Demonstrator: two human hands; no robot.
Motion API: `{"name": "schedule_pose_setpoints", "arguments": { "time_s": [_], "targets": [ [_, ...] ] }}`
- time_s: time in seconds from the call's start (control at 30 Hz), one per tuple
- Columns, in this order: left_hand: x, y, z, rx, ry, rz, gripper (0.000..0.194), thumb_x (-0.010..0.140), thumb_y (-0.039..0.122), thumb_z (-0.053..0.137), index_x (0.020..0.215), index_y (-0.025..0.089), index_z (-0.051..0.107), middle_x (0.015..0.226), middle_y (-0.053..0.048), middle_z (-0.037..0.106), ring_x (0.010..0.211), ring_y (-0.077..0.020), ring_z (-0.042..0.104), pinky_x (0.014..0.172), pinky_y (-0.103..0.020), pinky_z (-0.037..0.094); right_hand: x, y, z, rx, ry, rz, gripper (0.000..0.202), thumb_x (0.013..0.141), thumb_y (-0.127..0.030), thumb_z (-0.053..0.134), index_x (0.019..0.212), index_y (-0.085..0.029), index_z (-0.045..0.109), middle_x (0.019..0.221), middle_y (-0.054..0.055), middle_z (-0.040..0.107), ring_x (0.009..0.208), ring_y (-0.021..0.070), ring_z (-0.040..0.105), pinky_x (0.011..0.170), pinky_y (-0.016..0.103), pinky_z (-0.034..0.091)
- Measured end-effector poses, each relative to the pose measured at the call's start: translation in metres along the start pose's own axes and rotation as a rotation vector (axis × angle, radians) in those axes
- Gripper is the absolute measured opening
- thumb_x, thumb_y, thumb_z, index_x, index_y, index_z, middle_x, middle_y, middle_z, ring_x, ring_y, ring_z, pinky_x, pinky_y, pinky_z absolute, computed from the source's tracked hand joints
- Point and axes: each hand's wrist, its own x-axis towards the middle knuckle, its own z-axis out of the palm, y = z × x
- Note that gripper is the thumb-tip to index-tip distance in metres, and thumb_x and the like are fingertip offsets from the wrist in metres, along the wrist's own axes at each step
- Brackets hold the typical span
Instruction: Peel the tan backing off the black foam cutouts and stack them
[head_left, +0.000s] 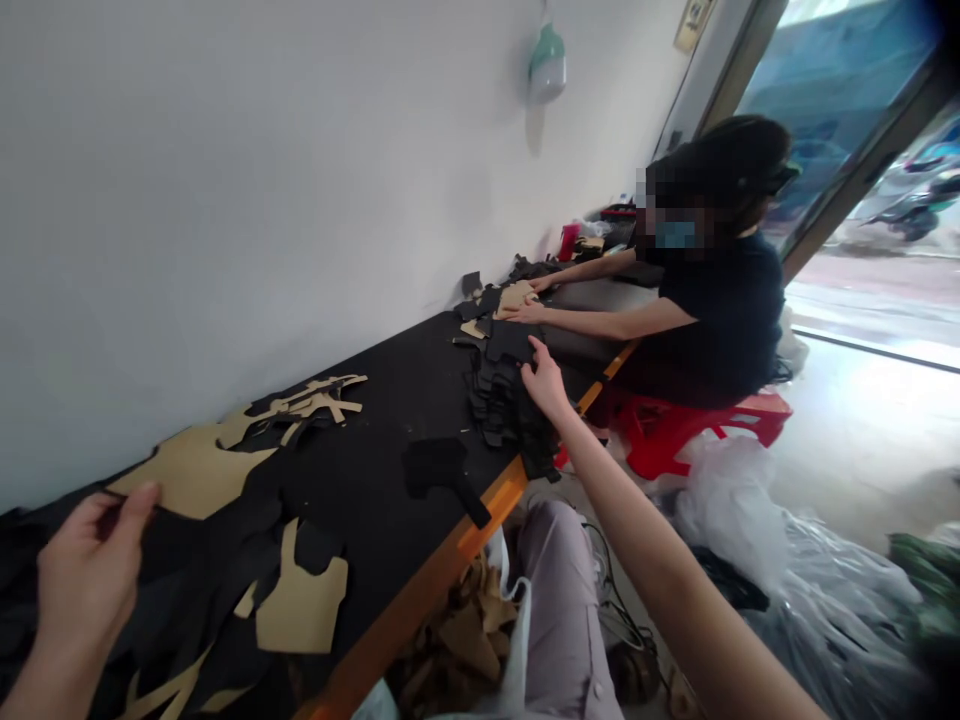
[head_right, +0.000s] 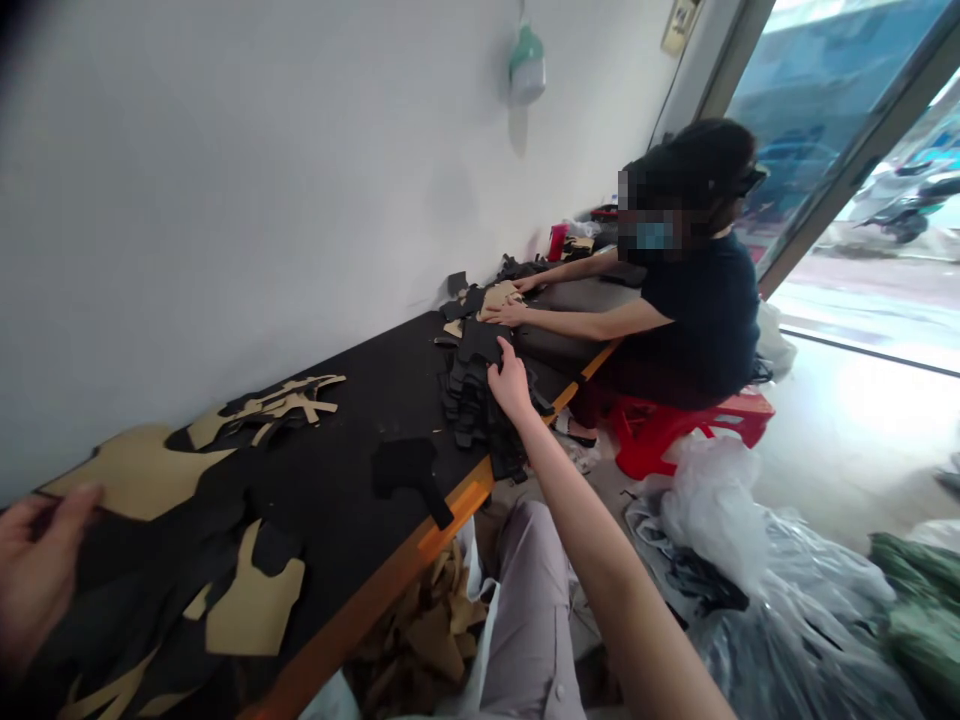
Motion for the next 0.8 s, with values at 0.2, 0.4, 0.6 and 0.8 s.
{"name": "schedule_pose_setpoints", "arguments": {
  "time_s": [0.2,0.4,0.6,0.8],
  "targets": [
    [-0.037,0.032,0.011,-0.528,-0.242,-0.452,0.022,0.063,0.032,0.073,0.082,0.024,0.064,0.095,0.005,0.070,0.079,-0.0132,0.063,0.062,-0.021,0.054,-0.016,-0.010,-0.009,-0.144,0.031,0.049,0.045,0.080,-0.026,0.055,0.124,-0.017,0.053,0.144,0.019,0.031,0.133,0.0424,0.018,0.097,0.064,0.025],
    [-0.071,0.047,0.030,-0.519,-0.498,-0.546,0.038,0.050,0.027,0.083,0.080,0.017,0.063,0.070,0.003,0.066,0.055,-0.0096,0.060,0.046,-0.017,0.049,-0.098,-0.060,0.024,0.132,-0.293,-0.372,0.041,0.092,-0.030,0.040,0.132,-0.023,0.046,0.135,0.012,0.047,0.129,0.0230,0.038,0.105,0.044,0.034],
    [-0.094,0.057,0.051,-0.515,-0.596,-0.353,0.037,0.052,0.030,0.082,0.080,0.018,0.062,0.076,-0.003,0.067,0.066,-0.0173,0.064,0.058,-0.025,0.053,-0.170,-0.082,0.065,0.108,-0.598,-0.424,0.050,0.086,-0.041,0.054,0.134,-0.028,0.045,0.147,0.011,0.032,0.139,0.0348,0.016,0.107,0.062,0.016],
    [-0.102,0.056,0.055,-0.446,-0.609,-0.246,0.031,0.051,0.026,0.082,0.064,0.019,0.054,0.064,0.001,0.060,0.064,-0.0145,0.060,0.057,-0.021,0.048,-0.167,-0.126,0.042,0.708,-0.540,-0.139,0.041,0.093,-0.037,0.039,0.131,-0.024,0.048,0.133,0.010,0.051,0.129,0.0250,0.041,0.106,0.049,0.031]
  ]
}}
